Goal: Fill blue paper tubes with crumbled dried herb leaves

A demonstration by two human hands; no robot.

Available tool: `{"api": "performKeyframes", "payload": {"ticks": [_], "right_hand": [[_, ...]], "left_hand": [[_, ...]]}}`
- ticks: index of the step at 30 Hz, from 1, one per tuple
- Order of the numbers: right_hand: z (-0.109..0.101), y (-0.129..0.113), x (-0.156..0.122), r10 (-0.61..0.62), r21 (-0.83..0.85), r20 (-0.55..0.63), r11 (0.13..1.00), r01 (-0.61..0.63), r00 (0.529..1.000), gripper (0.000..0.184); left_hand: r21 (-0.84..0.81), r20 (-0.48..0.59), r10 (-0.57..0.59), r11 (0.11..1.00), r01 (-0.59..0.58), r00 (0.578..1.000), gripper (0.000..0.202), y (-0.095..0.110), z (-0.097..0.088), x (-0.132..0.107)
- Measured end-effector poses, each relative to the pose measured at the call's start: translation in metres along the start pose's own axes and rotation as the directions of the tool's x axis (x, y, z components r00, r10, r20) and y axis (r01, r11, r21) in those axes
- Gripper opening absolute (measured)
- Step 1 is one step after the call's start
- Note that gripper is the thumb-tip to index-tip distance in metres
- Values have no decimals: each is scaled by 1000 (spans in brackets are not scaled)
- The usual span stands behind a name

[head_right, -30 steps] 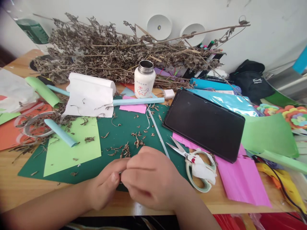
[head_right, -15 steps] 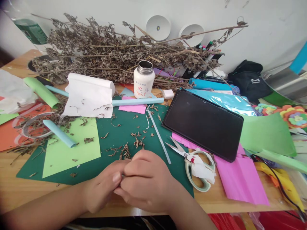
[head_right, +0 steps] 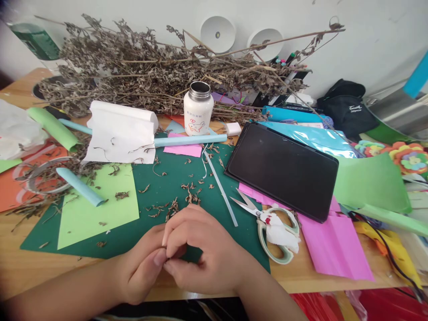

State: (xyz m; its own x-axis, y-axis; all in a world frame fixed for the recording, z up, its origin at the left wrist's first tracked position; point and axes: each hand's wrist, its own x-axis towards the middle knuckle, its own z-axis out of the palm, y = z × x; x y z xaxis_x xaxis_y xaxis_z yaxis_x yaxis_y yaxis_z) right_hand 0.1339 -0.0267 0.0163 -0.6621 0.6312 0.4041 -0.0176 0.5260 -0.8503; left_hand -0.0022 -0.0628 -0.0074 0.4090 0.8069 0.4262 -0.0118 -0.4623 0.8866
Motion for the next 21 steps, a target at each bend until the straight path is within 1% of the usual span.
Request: {"api": "performKeyframes", "payload": {"ticks": [2,4,7,9,11,13,15,17,19,20,21], "right_hand": [[1,-2,-2,81,27,4,996,-81,997,17],[1,-4,-4,181,68,35,981,-183,983,19],[-1,-7,-7,323,137,147,930,-342,935,21],[-2,-12,-6,368,138,171,910,-392,914,23],[-2,-19,-4,373,101,148,916,-390,916,28],[0,-26,-3,362,52,131,927,-371,923,29],[3,-29,-3,355,41,132,931,-363,926,27],[5,-26,-6,342,129,144,924,-360,929,26],[3,-17,-10,289,317,135,894,-318,948,25],[-1,-12,-13,266,406,88,871,-278,960,25],[-7,-6,-16,247,471,9,853,-222,969,25]], "left_hand": [[3,-18,4,1000,-4,1000,25,-2,2,-1],[-9,-14,-9,1000,9,1000,27,-5,3,-4],[-47,40,-32,998,33,999,36,-10,5,-8],[-64,84,-58,996,63,995,45,-11,5,-8],[-81,128,-56,995,67,990,46,-9,4,-7],[-104,151,-49,992,65,987,40,-4,3,-4],[-135,151,-69,987,90,986,34,0,3,-2],[-151,136,-109,980,129,985,31,2,4,-1],[-137,98,-128,980,141,987,29,2,4,-2],[-122,77,-132,983,140,988,29,0,4,-4],[-108,60,-131,985,137,990,30,-1,5,-5]]}}
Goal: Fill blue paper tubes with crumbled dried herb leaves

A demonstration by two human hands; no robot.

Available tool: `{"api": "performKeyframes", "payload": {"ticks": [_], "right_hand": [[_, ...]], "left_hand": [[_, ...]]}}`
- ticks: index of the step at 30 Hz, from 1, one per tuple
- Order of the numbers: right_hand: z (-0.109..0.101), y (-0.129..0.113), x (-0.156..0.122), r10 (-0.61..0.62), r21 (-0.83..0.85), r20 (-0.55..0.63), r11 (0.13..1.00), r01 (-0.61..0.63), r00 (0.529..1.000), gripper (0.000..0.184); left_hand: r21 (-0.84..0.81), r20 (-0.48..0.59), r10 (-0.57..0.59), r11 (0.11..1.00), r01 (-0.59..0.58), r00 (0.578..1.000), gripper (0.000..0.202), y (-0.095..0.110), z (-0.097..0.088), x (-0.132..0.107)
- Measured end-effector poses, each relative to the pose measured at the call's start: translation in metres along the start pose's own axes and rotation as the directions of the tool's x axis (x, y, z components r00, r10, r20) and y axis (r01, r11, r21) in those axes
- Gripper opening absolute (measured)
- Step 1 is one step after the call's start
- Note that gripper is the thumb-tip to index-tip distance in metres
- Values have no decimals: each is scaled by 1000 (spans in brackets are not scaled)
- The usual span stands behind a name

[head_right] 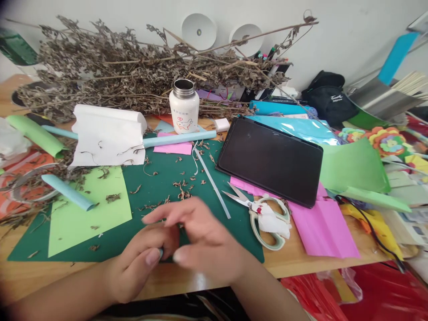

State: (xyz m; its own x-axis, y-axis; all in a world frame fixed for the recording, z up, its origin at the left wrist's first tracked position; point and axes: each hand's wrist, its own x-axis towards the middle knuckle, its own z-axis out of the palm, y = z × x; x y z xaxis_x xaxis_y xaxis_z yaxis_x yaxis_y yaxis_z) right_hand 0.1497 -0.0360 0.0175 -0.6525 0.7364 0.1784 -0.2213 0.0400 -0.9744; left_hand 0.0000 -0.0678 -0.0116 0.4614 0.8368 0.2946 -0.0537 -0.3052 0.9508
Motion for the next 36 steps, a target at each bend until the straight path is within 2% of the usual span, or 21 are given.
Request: {"api": "performKeyframes", "payload": {"ticks": [1,2,4,5,6,7,9,10,12,15,17,19,24,28,30,34,36], "right_hand": [[-9,2,-1,-49,17,-105,999,51,993,24],[-18,2,-2,-105,-27,-236,994,102,966,22],[-34,1,-3,-227,-277,-419,954,114,879,18],[-40,0,-3,-279,-451,-437,890,60,855,17],[-43,0,-3,-297,-612,-402,791,-12,866,15],[-45,0,-2,-265,-744,-333,664,-79,905,14],[-44,2,1,-61,-901,-175,413,-135,983,12],[-42,5,3,58,-937,-123,322,-135,991,12],[-39,11,6,209,-967,-108,205,-152,972,15],[-38,17,9,242,-970,-168,133,-205,955,20],[-39,17,12,241,-972,-175,110,-206,955,23],[-38,14,17,251,-978,-155,94,-184,956,24],[-30,13,39,292,-992,-96,51,-116,952,20],[-29,19,50,294,-996,-44,56,-63,955,21],[-30,20,49,281,-990,-16,128,-54,960,23],[-29,17,42,219,-899,165,434,56,962,24],[-24,16,40,160,-825,269,547,141,950,24]], "left_hand": [[10,-5,4,1000,-4,1000,31,-2,0,-1],[14,1,8,1000,-8,1000,31,-4,0,-2],[5,13,21,1000,-21,1000,31,-8,0,-4],[-2,12,26,1000,-26,1000,31,-9,0,-5],[-9,4,29,1000,-29,1000,30,-10,1,-5],[-17,-6,28,999,-28,1000,30,-10,1,-6],[-48,-13,22,999,-23,1000,27,-10,2,-7],[-71,-15,17,997,-18,1000,25,-9,2,-8],[-146,-26,10,989,-14,1000,24,-6,1,-9],[-352,-105,-72,935,30,992,28,4,-5,-8],[-520,-166,-161,852,52,973,27,12,-12,-4],[-622,-200,-193,782,28,961,24,18,-21,2],[-704,-275,-242,710,-23,931,20,16,-39,11],[-804,-308,-361,593,-38,880,23,11,-45,14],[-844,-323,-432,533,-51,842,28,9,-47,15],[-903,-328,-568,423,-74,755,36,7,-49,19],[-919,-324,-616,384,-84,718,38,5,-50,20]]}}
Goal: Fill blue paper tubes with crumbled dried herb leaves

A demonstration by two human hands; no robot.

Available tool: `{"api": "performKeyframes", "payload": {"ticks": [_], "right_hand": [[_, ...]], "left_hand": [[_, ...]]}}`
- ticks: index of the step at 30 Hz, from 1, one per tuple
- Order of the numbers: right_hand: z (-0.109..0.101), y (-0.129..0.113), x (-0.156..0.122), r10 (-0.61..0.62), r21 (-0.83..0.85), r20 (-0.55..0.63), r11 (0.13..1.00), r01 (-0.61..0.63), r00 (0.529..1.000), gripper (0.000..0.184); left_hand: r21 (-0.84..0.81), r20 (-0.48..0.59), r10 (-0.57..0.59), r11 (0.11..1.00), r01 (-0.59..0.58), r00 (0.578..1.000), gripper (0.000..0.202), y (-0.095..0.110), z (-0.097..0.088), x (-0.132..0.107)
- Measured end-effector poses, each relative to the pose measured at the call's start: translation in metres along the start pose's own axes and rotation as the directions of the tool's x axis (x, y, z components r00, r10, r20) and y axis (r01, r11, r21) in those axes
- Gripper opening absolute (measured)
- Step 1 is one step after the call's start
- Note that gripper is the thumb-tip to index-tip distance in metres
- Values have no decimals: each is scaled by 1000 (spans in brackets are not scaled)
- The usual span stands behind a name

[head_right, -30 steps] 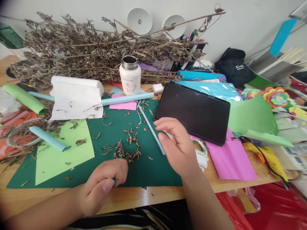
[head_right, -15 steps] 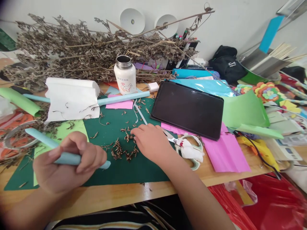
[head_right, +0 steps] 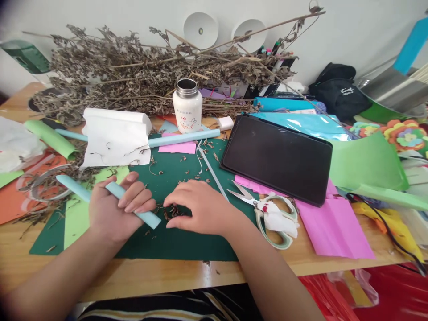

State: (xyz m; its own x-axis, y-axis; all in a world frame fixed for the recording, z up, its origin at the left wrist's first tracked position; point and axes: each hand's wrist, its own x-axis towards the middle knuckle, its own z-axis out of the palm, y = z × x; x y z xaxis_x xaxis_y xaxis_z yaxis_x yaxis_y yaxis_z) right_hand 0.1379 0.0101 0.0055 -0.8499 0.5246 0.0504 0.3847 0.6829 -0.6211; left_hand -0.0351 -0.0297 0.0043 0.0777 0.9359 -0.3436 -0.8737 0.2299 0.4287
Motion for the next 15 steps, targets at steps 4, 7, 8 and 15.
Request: {"api": "performKeyframes", "payload": {"ticks": [4,7,8,15], "right_hand": [[5,-3,0,-75,-66,-23,995,74,997,18],[4,7,-1,68,-239,-72,967,-84,995,20],[3,11,-2,142,-294,-99,942,-165,985,21],[1,23,-2,311,-413,-73,855,-313,948,14]], "left_hand": [[-11,-12,0,1000,-1,1000,37,2,-2,3],[63,82,22,998,-27,996,31,2,-2,2],[107,139,24,994,-39,990,29,1,-1,1],[485,517,-119,857,-175,847,26,-35,-8,-25]]}}
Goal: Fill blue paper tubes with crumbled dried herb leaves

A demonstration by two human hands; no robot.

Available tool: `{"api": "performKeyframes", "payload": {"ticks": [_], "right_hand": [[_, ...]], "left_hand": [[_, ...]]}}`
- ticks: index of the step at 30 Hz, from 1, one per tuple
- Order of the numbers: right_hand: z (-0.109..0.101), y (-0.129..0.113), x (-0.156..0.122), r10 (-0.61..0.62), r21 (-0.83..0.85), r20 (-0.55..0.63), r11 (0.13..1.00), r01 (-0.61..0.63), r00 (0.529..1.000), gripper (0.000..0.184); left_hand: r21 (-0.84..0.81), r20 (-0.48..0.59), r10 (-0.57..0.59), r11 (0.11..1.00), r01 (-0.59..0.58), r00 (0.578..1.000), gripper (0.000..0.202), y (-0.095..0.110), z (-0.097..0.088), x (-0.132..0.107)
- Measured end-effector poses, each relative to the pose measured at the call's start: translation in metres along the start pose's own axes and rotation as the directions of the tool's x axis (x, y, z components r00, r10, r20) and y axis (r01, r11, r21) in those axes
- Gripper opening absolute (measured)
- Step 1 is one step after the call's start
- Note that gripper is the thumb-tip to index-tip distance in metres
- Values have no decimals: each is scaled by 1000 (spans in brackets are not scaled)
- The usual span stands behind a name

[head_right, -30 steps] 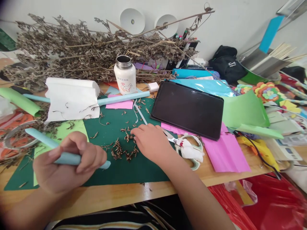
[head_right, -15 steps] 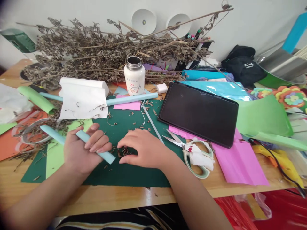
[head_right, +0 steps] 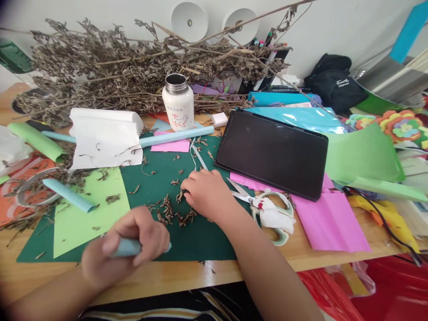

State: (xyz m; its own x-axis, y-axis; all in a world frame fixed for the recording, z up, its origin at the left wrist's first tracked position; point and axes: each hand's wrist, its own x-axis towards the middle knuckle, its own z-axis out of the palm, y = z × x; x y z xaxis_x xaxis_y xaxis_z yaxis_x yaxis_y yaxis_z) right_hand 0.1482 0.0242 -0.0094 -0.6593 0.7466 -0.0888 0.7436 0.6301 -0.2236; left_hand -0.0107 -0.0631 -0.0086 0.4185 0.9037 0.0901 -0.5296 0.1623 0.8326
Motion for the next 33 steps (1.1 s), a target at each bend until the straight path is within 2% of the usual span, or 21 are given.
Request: {"api": "performKeyframes", "payload": {"ticks": [2,4,7,9,14,18,22,26,30,33], "right_hand": [[0,-2,0,-15,19,-13,1000,15,1000,16],[0,-4,-1,-25,52,-27,998,27,999,18],[2,-6,0,-36,54,-23,998,37,999,21],[4,-7,2,-39,22,-17,999,40,999,23],[10,-9,4,-46,1,-37,999,46,998,10],[11,-8,5,-86,16,-74,996,87,994,11],[8,-6,4,-119,90,-201,986,140,972,16],[2,-2,0,-77,223,-334,962,158,939,14],[-5,2,-5,-19,367,-439,909,199,898,10],[-11,0,-11,-20,523,-502,789,323,864,6]], "left_hand": [[221,111,20,974,-44,994,27,-8,5,-5],[401,212,63,905,-145,975,26,-12,8,-7],[545,265,132,797,-261,955,25,-12,10,-4],[585,266,141,763,-276,953,27,-11,10,-1],[599,234,45,780,-181,971,38,-7,9,3],[569,258,26,804,-174,966,42,-5,6,4],[526,221,7,841,-126,975,43,-7,2,2],[472,156,-10,879,-66,988,44,-13,-3,-1],[348,62,-15,938,-8,998,42,-18,-4,-1],[323,49,-23,946,5,999,42,-18,-5,0]]}}
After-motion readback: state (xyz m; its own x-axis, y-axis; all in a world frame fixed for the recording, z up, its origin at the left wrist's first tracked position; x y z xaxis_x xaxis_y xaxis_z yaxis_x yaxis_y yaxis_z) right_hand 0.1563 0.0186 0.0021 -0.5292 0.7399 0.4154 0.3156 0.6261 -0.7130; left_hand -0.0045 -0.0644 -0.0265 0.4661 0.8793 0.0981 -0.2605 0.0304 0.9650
